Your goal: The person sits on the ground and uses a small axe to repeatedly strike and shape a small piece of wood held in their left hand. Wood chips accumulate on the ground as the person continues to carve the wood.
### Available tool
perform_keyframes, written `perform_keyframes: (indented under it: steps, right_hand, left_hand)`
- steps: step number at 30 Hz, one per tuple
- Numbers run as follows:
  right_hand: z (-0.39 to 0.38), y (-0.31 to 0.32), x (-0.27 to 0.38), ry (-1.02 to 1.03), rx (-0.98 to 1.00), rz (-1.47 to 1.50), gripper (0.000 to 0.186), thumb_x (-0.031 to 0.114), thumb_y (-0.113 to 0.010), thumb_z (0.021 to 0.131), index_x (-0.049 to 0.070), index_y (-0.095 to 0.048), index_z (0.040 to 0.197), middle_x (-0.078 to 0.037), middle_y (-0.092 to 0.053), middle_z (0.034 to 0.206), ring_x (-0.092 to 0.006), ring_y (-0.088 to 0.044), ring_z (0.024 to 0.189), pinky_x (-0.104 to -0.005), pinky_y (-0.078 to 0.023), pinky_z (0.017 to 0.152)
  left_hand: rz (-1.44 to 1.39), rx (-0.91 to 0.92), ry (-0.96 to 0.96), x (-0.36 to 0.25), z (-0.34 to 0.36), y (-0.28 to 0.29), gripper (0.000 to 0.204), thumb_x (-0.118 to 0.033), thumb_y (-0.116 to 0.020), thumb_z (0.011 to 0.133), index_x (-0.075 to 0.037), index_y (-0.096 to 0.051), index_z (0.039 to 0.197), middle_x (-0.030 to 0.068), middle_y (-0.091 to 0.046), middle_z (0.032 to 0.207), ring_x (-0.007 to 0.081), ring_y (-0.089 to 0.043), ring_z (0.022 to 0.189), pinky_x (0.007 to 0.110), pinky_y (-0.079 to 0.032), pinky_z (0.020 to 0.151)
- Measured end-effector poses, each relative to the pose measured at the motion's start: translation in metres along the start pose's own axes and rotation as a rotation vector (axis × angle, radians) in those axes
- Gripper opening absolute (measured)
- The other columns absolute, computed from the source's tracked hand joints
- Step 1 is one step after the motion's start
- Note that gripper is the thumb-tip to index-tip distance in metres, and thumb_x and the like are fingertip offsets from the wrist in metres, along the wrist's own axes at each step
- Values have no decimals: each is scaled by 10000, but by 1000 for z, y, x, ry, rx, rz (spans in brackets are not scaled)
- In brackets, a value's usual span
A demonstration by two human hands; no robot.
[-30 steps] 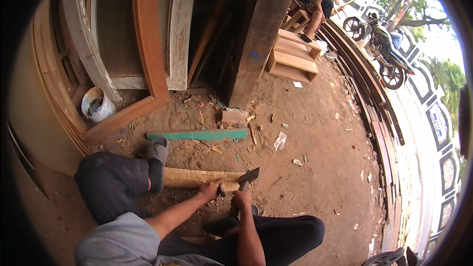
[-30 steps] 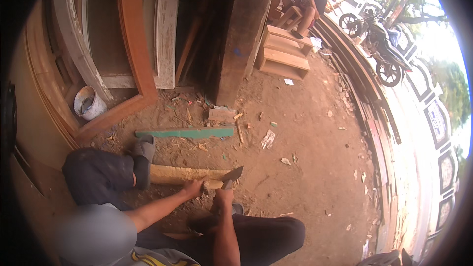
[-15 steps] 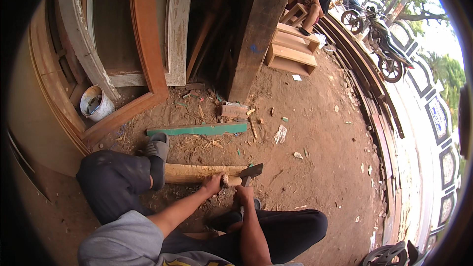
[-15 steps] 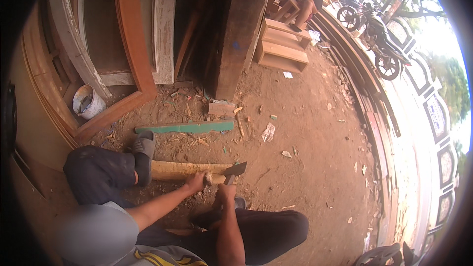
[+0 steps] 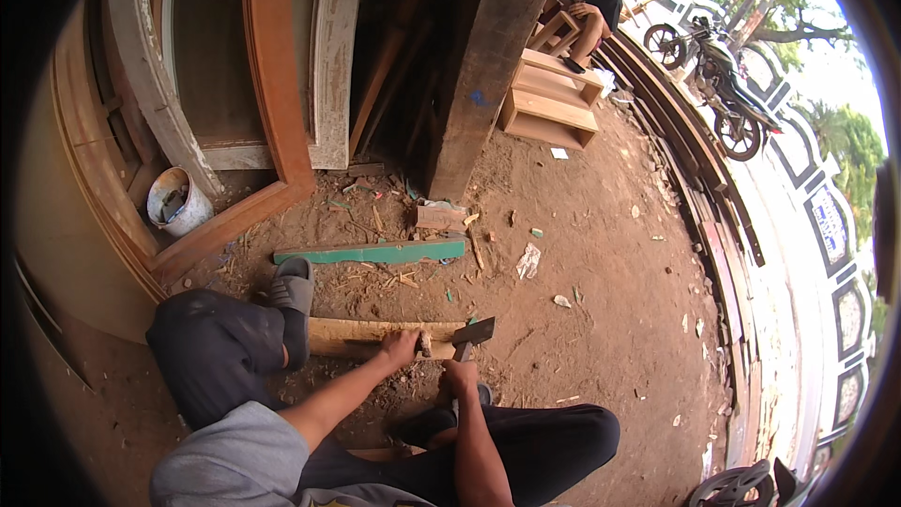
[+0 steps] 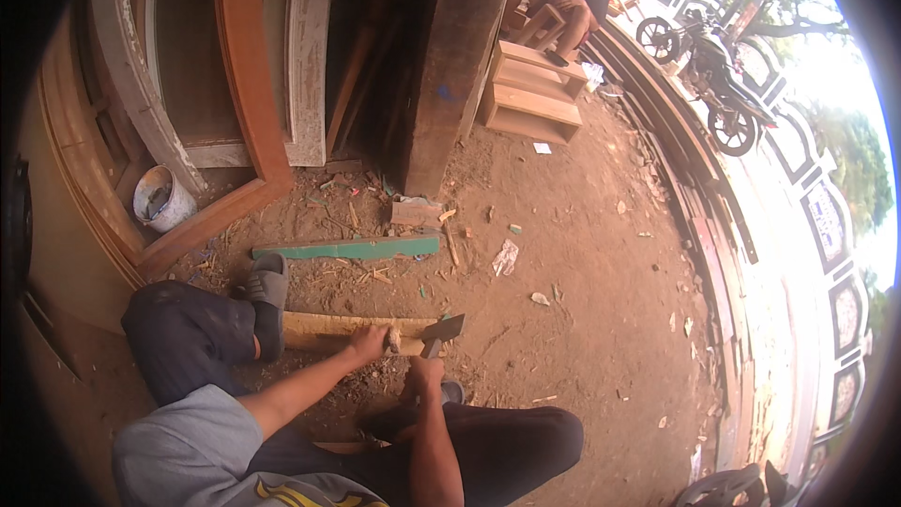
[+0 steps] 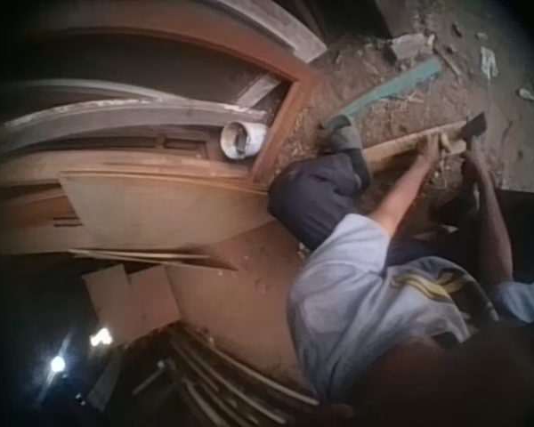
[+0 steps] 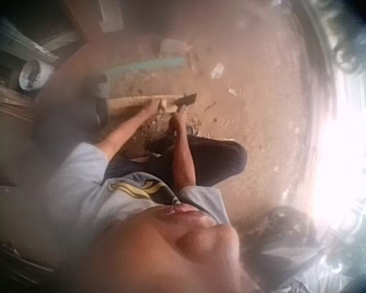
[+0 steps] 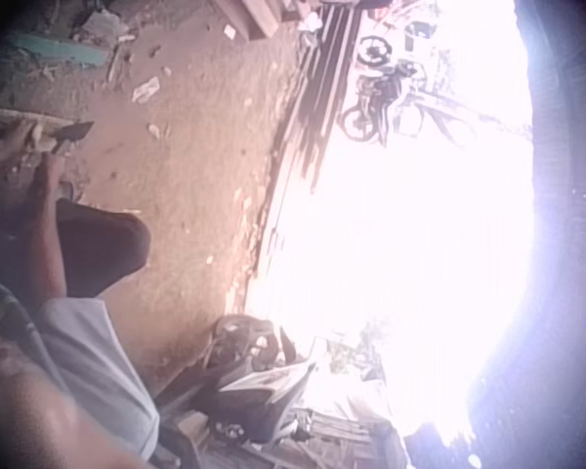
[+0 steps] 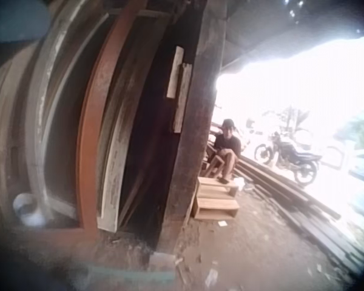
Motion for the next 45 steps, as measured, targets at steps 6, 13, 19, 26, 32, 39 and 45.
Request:
perform_keyframes:
  steps: [6,13,19,26,32,39,45]
  right_hand:
    - [-5,0,2,-24,1,-17,263,190,-623,705,-65,-560,698,-112,-566,592,-215,-580,493,-343,-465,433]
    - [1,0,-4,-2,14,11,255,188,-628,700,-55,-555,677,-108,-558,572,-215,-579,483,-341,-461,424]
    - [5,-5,-6,14,49,63,141,54,-587,687,-61,-507,671,-114,-512,534,-223,-531,426,-352,-435,378]
    - [15,-7,-14,43,27,25,147,65,-592,693,-49,-507,657,-106,-512,534,-220,-529,424,-351,-429,375]
    - [8,-7,-11,47,16,30,160,77,-599,699,-48,-508,656,-99,-507,533,-215,-524,423,-350,-427,379]
    - [0,-5,-4,40,15,52,156,68,-598,697,-39,-497,644,-97,-494,522,-213,-514,413,-345,-417,373]
    - [19,-11,-15,61,-11,22,140,54,-587,697,-22,-490,632,-90,-496,522,-221,-516,411,-342,-418,377]
  left_hand:
    - [66,-108,-19,1,9,3,493,-141,-611,657,-120,-523,1141,161,-611,806,320,-613,759,417,-502,655]
    - [10,-53,-47,-2,12,6,479,-138,-618,643,-106,-538,1114,163,-619,823,327,-614,758,409,-504,667]
    - [-39,-48,-71,-7,15,10,343,-138,-620,637,-81,-593,974,159,-623,825,316,-616,761,410,-503,669]
    - [53,-146,-155,-9,6,-2,359,-121,-613,627,-52,-571,977,167,-620,793,319,-618,753,410,-503,667]
    - [54,-95,-154,-8,11,5,334,-82,-585,632,-26,-568,961,180,-614,805,324,-614,771,411,-500,667]
    - [-5,-53,-109,-15,16,18,264,-97,-578,650,-22,-587,904,187,-611,805,339,-609,776,427,-496,675]
    - [-8,-56,-68,-16,22,21,213,-105,-571,663,-25,-606,857,189,-616,795,340,-613,777,417,-503,670]
Point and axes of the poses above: each hand's wrist, its own z-axis towards the middle knuckle, its own y-axis out of the back of the hand, x = y × z, the point moved 4 cm from there along z, towards the middle knuckle
